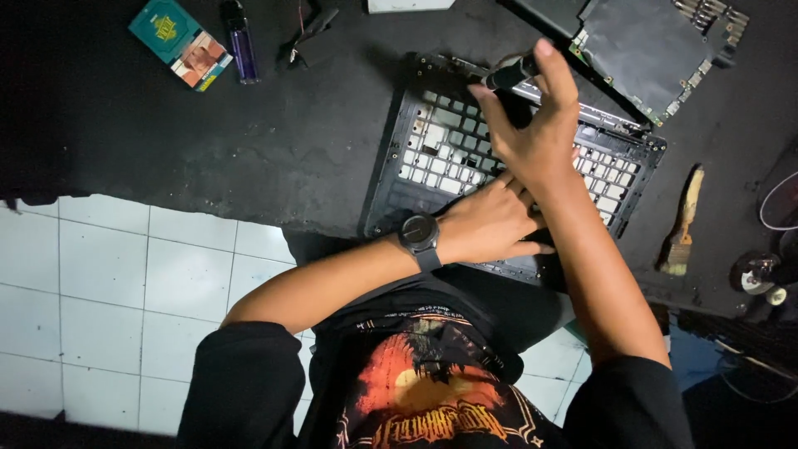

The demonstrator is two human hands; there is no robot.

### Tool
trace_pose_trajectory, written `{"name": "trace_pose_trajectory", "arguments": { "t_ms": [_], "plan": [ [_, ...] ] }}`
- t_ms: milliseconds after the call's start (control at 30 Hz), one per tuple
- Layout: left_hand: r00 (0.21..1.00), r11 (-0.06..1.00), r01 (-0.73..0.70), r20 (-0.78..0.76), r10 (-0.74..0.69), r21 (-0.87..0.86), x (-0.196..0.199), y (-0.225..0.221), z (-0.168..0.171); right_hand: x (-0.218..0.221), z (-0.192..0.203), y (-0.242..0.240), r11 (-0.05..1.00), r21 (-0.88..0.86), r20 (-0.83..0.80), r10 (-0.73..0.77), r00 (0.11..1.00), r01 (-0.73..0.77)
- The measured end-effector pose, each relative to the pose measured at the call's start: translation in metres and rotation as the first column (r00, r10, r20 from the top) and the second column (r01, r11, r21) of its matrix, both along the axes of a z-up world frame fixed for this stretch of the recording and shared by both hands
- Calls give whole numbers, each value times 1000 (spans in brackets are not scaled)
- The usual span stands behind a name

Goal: Removing the top panel of a laptop, cleaning the keyboard area with a brush, and using a screwdriver for disassembly.

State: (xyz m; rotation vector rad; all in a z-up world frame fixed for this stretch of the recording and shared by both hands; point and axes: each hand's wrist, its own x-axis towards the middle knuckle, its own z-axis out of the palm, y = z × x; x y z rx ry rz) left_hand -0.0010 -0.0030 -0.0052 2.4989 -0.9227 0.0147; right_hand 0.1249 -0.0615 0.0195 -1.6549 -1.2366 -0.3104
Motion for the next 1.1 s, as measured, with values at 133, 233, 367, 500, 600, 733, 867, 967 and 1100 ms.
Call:
{"name": "trace_pose_trajectory", "arguments": {
  "t_ms": [133, 233, 367, 500, 600, 733, 867, 967, 1100],
  "plan": [
    [998, 991, -37, 36, 42, -130, -2, 2, -1, -10, 23, 13, 990, -106, -67, -101, 993, 94],
    [1000, 998, -18, 13, 19, -64, -2, 4, 1, -1, 26, 38, 996, 88, -89, 13, 996, -5],
    [1000, 998, 1, -9, -1, -65, -2, 3, 1, 3, 9, 48, 999, 36, -72, -6, 997, 9],
    [1000, 991, -6, -8, 5, -133, -1, 5, 2, 1, 5, 46, 1000, -7, -92, -25, 995, 25],
    [997, 985, -7, -71, -5, -174, -2, 2, -4, 1, 12, 50, 1000, -5, -115, 9, 993, -9],
    [998, 992, -23, -56, 16, -125, -2, 2, 0, 13, -19, 40, 983, -59, 144, -162, 976, 172],
    [998, 985, -16, -66, 5, -169, -2, 0, -6, 0, 2, 48, 1000, 17, -81, -20, 997, 21],
    [997, 986, -23, -78, 10, -164, -3, -1, -9, 5, -11, 46, 999, 30, -60, -27, 998, 28],
    [997, 976, -40, -77, 24, -214, -2, -1, -9, 4, -7, 47, 998, 68, -86, 4, 996, 2]
  ]
}}
